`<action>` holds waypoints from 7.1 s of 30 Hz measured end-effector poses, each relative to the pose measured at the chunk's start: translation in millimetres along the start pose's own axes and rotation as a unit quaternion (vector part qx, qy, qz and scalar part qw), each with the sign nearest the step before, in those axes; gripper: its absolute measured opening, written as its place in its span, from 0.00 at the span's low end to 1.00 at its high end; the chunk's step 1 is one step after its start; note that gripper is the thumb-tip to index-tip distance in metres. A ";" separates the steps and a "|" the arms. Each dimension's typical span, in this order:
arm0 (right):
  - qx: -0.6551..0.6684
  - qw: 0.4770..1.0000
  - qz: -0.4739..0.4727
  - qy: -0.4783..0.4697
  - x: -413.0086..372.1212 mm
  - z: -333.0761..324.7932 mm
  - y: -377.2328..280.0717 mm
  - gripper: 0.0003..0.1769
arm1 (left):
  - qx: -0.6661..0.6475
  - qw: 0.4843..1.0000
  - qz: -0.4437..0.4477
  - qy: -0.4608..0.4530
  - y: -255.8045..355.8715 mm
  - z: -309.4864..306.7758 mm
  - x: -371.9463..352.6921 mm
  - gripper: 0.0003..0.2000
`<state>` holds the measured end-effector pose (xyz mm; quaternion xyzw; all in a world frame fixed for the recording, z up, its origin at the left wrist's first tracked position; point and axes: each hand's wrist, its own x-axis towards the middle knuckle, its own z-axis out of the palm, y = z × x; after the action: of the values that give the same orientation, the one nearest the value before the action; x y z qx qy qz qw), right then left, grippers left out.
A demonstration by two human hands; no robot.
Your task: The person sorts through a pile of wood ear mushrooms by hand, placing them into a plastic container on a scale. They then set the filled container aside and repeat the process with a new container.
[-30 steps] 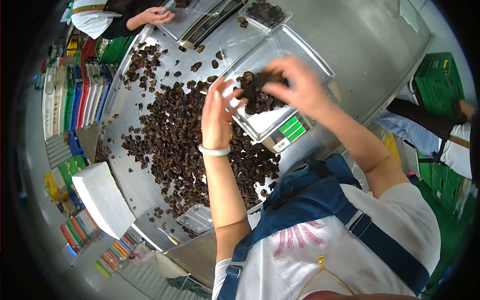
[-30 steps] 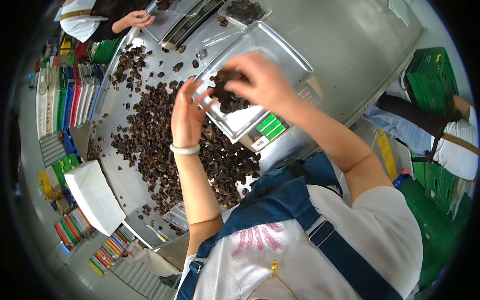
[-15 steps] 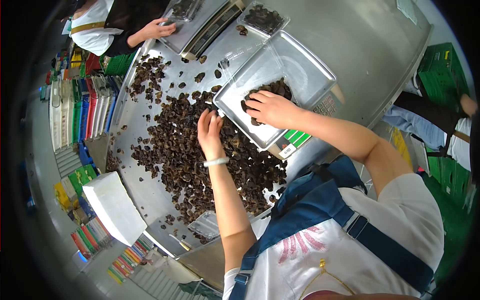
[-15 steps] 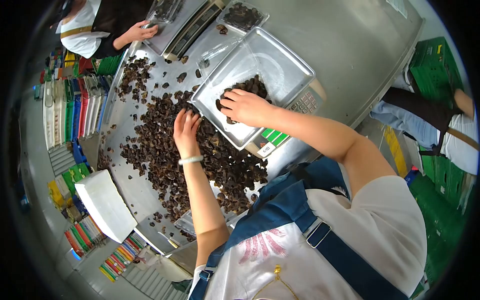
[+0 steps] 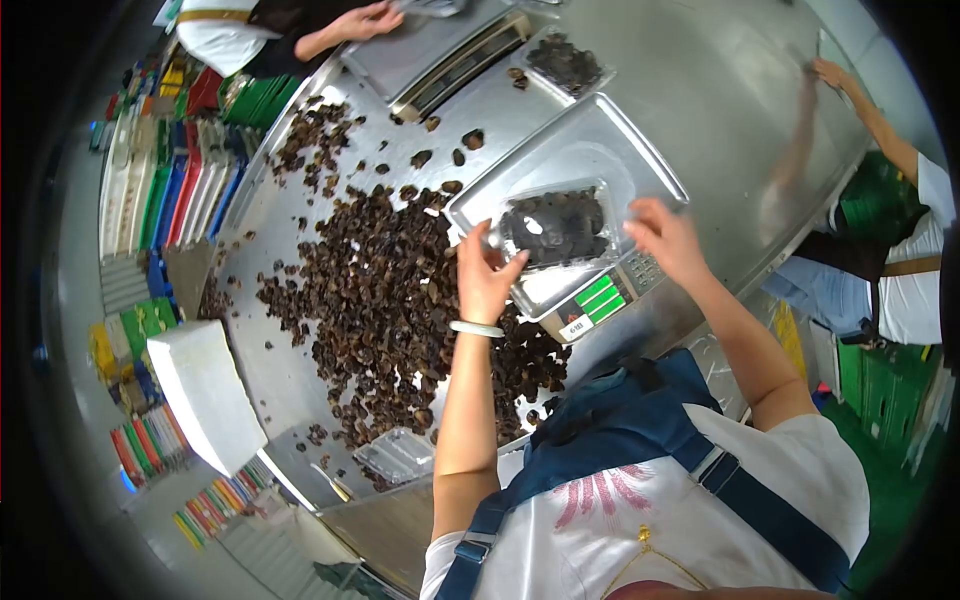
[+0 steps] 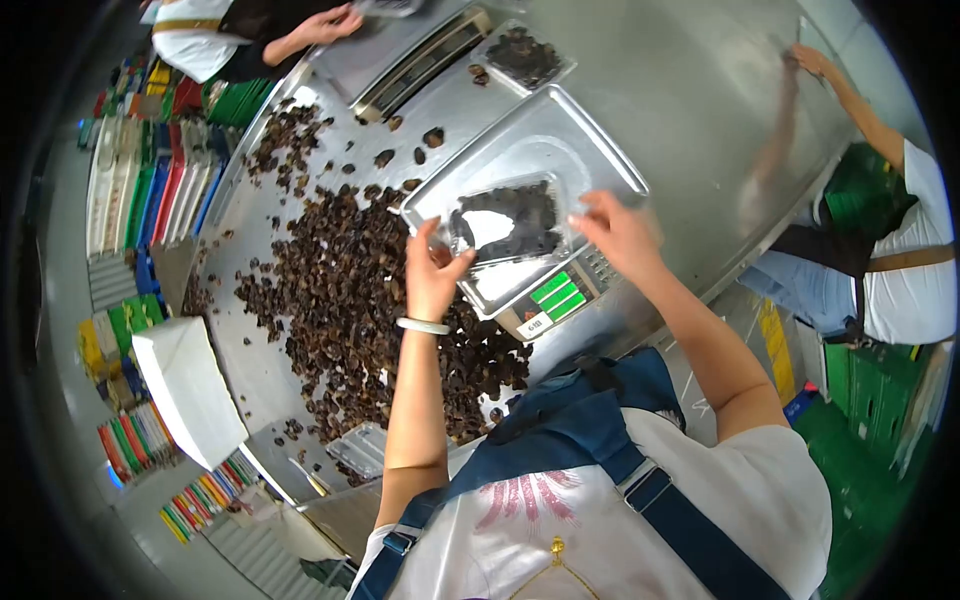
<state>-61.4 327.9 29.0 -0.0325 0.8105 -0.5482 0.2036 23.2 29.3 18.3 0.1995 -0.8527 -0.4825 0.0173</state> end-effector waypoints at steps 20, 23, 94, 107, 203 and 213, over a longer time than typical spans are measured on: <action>0.255 0.965 0.026 -0.048 15.9 -54.4 51.8 0.22 | -0.061 0.962 -0.074 0.254 -126.4 -73.6 -135.0 0.33; 0.405 0.913 -0.010 0.041 81.3 -146.9 123.6 0.22 | 0.278 0.840 -0.184 0.428 -187.5 -135.0 -227.9 0.33; -0.250 0.859 0.011 -0.448 -160.9 449.0 -29.4 0.23 | 0.271 0.616 -0.473 0.568 -375.0 -219.8 -603.5 0.21; -0.101 0.759 -0.177 -0.619 -202.8 615.0 -122.8 0.35 | 0.267 0.754 -0.430 0.419 -440.4 -337.7 -379.5 0.37; -0.236 0.947 -0.207 -0.068 15.9 49.8 -38.2 0.49 | 0.096 0.978 0.144 -0.119 46.5 18.7 19.8 0.47; -0.179 0.953 -0.245 -0.005 13.8 39.1 -22.2 0.31 | 0.060 0.986 0.126 -0.088 43.4 11.9 2.4 0.49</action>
<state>-63.5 281.1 32.5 -0.2685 0.8615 -0.4270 0.0585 4.4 57.9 47.5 0.0480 -0.8966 -0.4401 -0.0095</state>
